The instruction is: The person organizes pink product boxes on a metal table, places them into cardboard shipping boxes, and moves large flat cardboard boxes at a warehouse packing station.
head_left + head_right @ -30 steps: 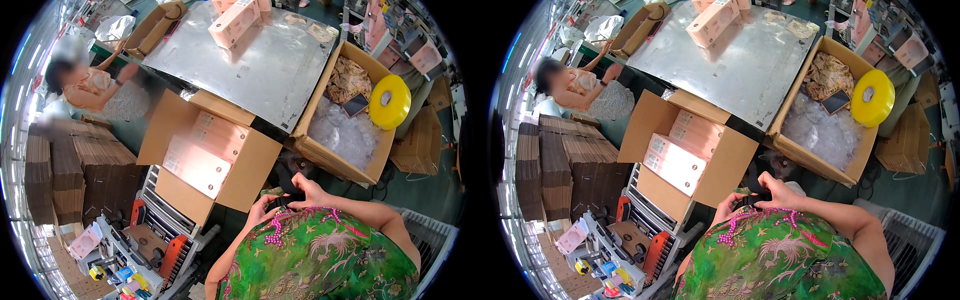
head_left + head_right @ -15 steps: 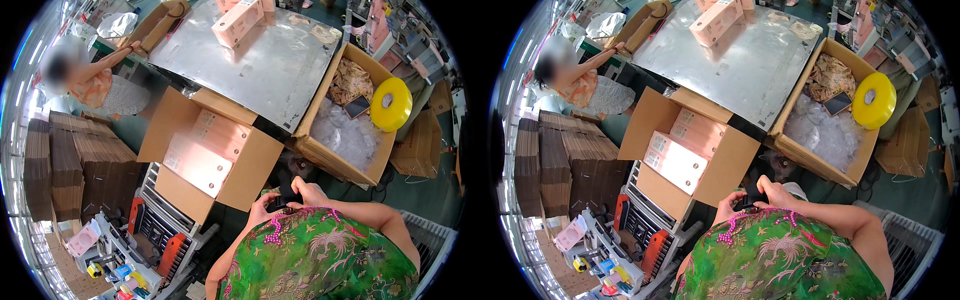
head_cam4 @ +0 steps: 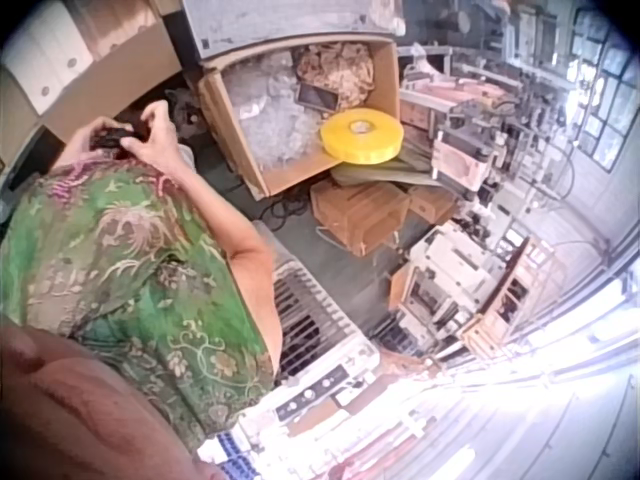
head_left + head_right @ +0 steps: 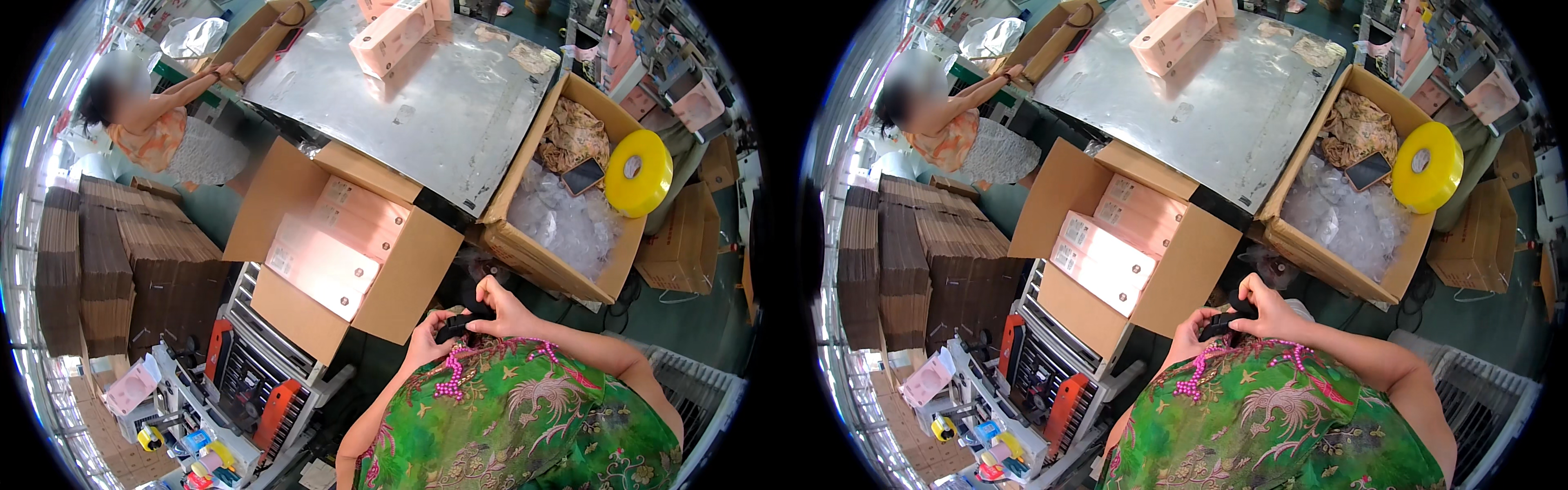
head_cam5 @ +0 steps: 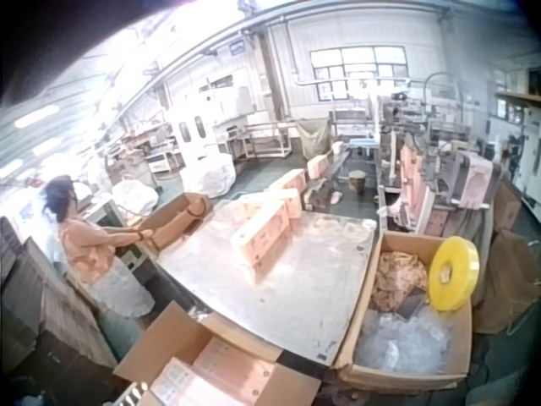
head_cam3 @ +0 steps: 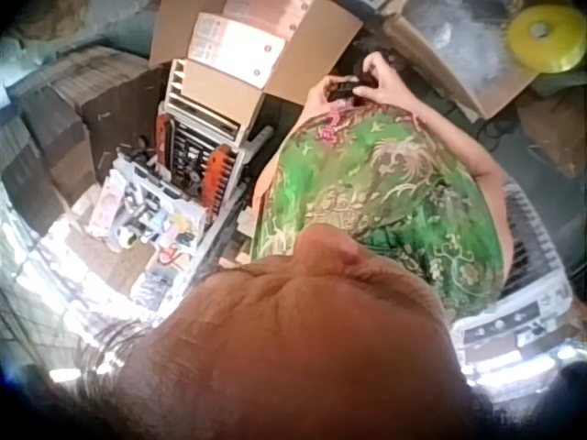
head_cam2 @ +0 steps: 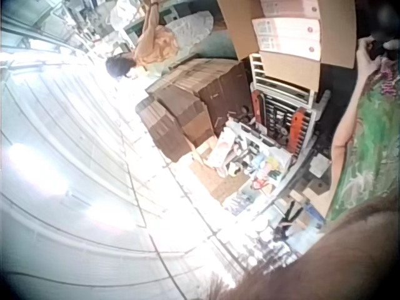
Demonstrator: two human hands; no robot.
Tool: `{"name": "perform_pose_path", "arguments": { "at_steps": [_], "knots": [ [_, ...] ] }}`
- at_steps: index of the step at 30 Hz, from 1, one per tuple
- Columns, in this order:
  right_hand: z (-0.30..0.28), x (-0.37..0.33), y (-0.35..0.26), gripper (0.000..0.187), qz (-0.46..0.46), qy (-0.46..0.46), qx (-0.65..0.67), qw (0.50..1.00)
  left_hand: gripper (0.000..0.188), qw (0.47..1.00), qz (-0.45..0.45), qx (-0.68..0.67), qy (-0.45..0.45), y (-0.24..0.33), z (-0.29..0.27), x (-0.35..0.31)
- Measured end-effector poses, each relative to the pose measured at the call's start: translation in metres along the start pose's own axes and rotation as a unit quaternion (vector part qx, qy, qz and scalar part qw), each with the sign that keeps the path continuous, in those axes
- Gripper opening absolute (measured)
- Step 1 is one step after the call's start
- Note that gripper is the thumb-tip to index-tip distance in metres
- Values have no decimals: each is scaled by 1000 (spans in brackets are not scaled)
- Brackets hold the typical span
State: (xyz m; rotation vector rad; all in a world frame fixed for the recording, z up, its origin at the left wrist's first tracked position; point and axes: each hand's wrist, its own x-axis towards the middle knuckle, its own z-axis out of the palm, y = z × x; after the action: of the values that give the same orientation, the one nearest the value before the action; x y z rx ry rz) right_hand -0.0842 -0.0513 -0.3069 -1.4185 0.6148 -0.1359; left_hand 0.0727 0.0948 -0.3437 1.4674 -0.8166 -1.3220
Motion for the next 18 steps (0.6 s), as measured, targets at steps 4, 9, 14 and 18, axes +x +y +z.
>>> {"name": "perform_pose_path", "arguments": {
  "at_steps": [4,9,14,18],
  "knots": [
    [-2,6,-3,44,22,-3,63,998,36,989,-91,-113,-41,12,-4,10],
    [2,16,4,46,22,-42,12,999,24,983,-128,63,-113,14,-24,8],
    [21,31,26,49,28,-118,-18,992,31,973,-123,51,-187,4,-56,-2],
    [35,46,30,53,29,-188,-37,981,41,981,-111,65,-147,-12,-88,-22]
  ]
}}
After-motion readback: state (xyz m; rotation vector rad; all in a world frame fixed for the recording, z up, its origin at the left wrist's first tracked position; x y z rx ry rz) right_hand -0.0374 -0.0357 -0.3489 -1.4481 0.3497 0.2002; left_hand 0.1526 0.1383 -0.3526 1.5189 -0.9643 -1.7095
